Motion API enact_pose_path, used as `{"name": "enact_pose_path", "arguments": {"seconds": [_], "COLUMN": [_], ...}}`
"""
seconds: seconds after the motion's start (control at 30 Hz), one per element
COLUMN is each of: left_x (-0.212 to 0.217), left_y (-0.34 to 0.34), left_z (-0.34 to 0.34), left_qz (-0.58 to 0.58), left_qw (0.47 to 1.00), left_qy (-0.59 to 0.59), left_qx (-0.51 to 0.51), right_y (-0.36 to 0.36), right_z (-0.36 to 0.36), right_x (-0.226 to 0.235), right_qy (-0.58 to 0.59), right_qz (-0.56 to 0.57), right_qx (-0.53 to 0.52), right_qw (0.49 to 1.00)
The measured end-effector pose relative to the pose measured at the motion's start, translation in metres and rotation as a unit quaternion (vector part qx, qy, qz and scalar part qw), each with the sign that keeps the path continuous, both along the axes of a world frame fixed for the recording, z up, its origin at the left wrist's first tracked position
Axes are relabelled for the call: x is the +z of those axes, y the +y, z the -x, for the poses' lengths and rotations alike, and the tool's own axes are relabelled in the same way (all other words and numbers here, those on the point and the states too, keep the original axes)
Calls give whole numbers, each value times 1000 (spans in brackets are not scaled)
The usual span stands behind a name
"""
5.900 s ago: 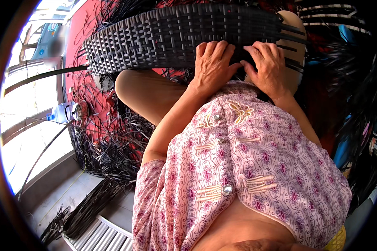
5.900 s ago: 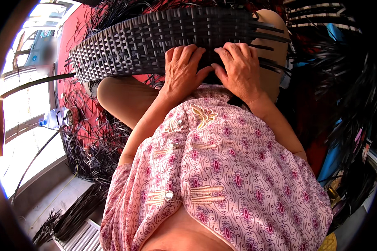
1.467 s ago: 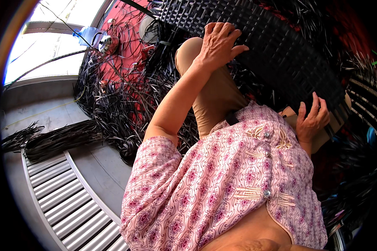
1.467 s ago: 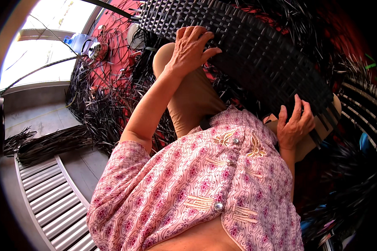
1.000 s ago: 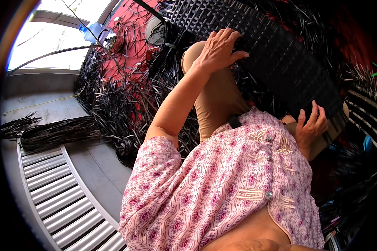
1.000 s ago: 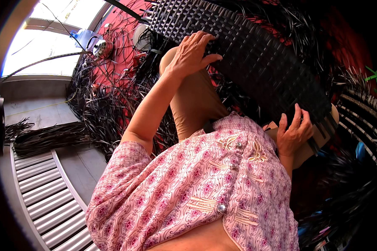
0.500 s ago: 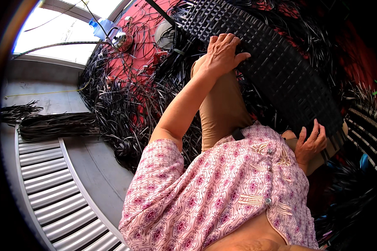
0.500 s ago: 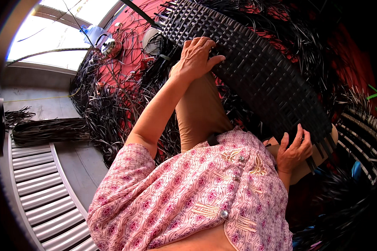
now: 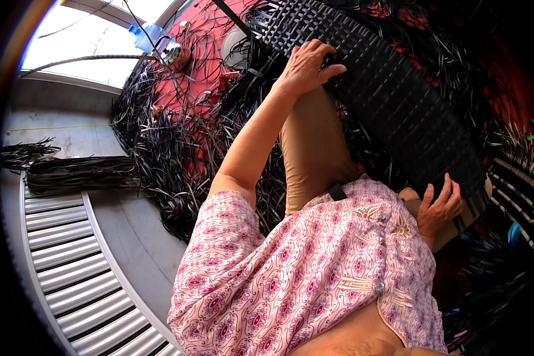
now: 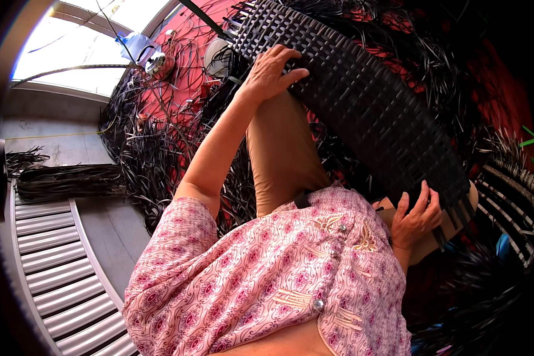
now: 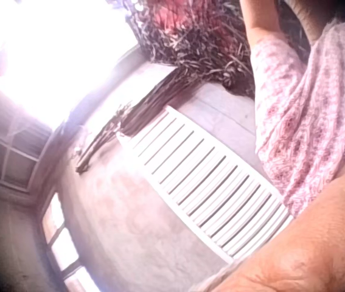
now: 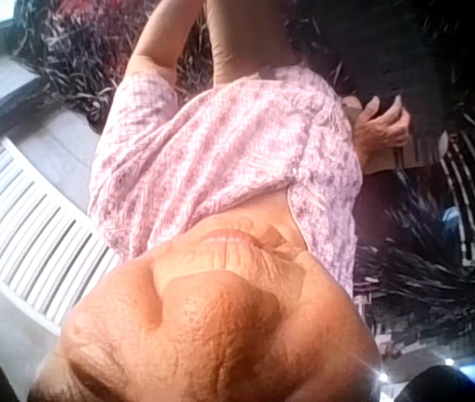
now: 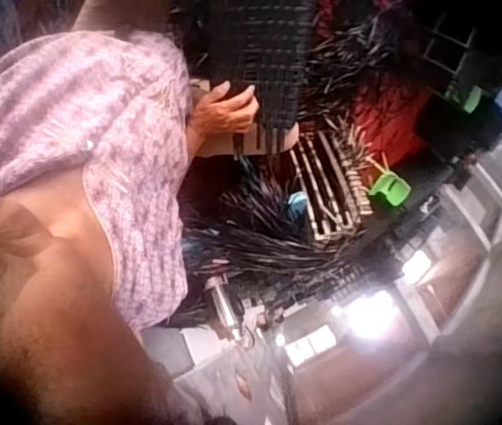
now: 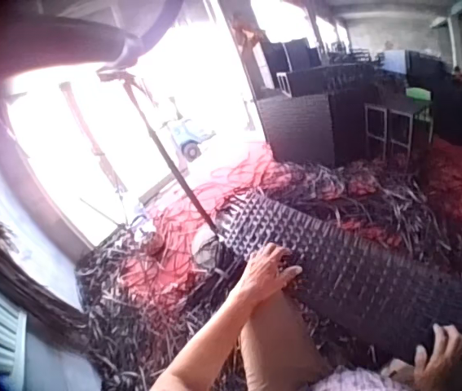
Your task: The person sits cross-legged on the floor and weaves a black plastic basket by hand. They interlace black plastic strips through the vertical ribs of the basket frame, working on the side and bottom sections.
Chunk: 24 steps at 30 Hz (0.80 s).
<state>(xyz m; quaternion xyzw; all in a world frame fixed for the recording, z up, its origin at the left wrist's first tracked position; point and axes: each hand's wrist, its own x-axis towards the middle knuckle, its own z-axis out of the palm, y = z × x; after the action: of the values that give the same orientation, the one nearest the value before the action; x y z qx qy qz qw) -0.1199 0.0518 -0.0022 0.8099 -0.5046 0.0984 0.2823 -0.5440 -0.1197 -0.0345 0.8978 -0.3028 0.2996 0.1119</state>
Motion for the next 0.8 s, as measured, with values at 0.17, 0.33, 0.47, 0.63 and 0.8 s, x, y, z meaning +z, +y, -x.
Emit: {"name": "enact_pose_path", "arguments": {"seconds": [0.17,0.33,0.47,0.63,0.8], "left_x": [-8,-9,-16,-12,-22], "left_y": [7,9,17,25,23], "left_z": [-25,-32,-39,-46,-76], "left_qz": [-23,-21,-1,88,34], "left_qw": [996,994,997,995,986], "left_qy": [-67,-108,-79,25,-114], "left_qx": [54,25,-4,37,116], "right_y": [1,2,2,3,7], "right_z": [1,-1,0,1,0], "right_x": [-1,1,2,1,7], "right_qy": [-6,-10,-1,-2,7], "right_qz": [-7,-3,-4,7,5], "right_qx": [-2,-7,-4,-3,-4], "right_qw": [1000,1000,1000,1000,1000]}}
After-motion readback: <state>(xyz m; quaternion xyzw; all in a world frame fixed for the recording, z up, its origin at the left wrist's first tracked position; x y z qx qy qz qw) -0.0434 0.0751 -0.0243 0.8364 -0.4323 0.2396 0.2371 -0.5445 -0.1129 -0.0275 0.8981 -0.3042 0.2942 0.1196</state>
